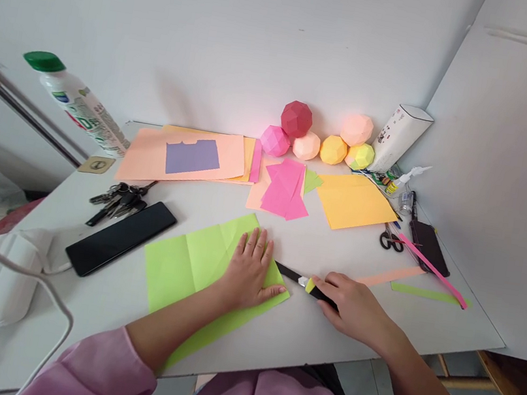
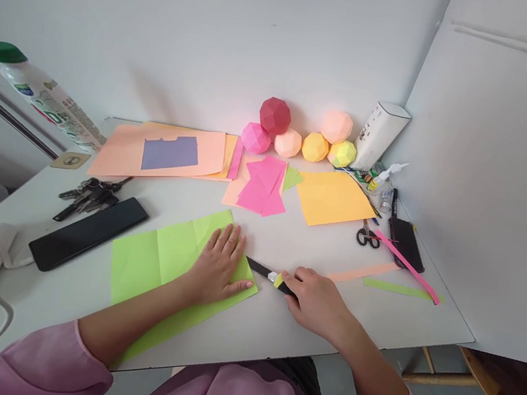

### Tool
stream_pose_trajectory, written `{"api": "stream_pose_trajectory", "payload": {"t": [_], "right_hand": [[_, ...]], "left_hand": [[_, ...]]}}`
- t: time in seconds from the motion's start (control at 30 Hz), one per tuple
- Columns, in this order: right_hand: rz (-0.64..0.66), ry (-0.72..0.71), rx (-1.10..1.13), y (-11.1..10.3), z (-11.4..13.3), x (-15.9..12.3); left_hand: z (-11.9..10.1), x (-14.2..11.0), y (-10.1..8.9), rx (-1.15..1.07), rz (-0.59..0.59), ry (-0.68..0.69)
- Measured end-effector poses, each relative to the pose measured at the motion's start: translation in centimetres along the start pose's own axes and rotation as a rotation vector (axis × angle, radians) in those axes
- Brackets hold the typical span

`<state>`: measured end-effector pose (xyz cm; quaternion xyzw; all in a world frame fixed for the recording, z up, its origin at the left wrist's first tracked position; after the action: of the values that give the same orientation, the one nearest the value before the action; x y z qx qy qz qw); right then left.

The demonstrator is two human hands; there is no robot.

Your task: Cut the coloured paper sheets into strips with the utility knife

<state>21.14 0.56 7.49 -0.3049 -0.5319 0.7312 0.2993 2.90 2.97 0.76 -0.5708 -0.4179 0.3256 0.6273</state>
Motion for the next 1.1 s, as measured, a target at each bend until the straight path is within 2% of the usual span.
{"api": "stream_pose_trajectory", "payload": {"t": [0.17, 0.33, 0.47, 0.7, 1.1], "right_hand": [[-0.041, 0.014, 0.102, -1.0, -1.5, -2.2], [-0.047, 0.093, 0.207, -1.1, -3.5, -5.4], [0.01, 0.051, 0.293, -0.5, -3.0, -6.8], [0.021, -0.001, 0.285, -0.2, -1.2, -6.1], [-0.038, -0.029, 0.183, 0.4, -0.5, -4.9]], "left_hand": [[0.3, 0.2, -0.2, -0.044, 0.011, -0.02], [0.9, 0.4, -0.8, -0.102, 0.021, -0.077], [1.4, 0.6, -1.4, -0.113, -0.002, -0.091], [1.9, 0.8, -1.6, -0.11, -0.047, -0.097], [2.4, 1.1, -1.0, -0.071, -0.085, -0.076]]}}
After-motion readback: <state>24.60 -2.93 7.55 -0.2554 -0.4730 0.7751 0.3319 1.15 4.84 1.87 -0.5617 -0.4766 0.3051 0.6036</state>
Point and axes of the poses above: each hand's wrist, its own x-axis towards the middle knuckle, its own y-axis out of the palm, z = x × y, the point moved 6 cm from there along x, towards the middle knuckle, and after that the axes turned 5 degrees about x, right-handed, at the moved point
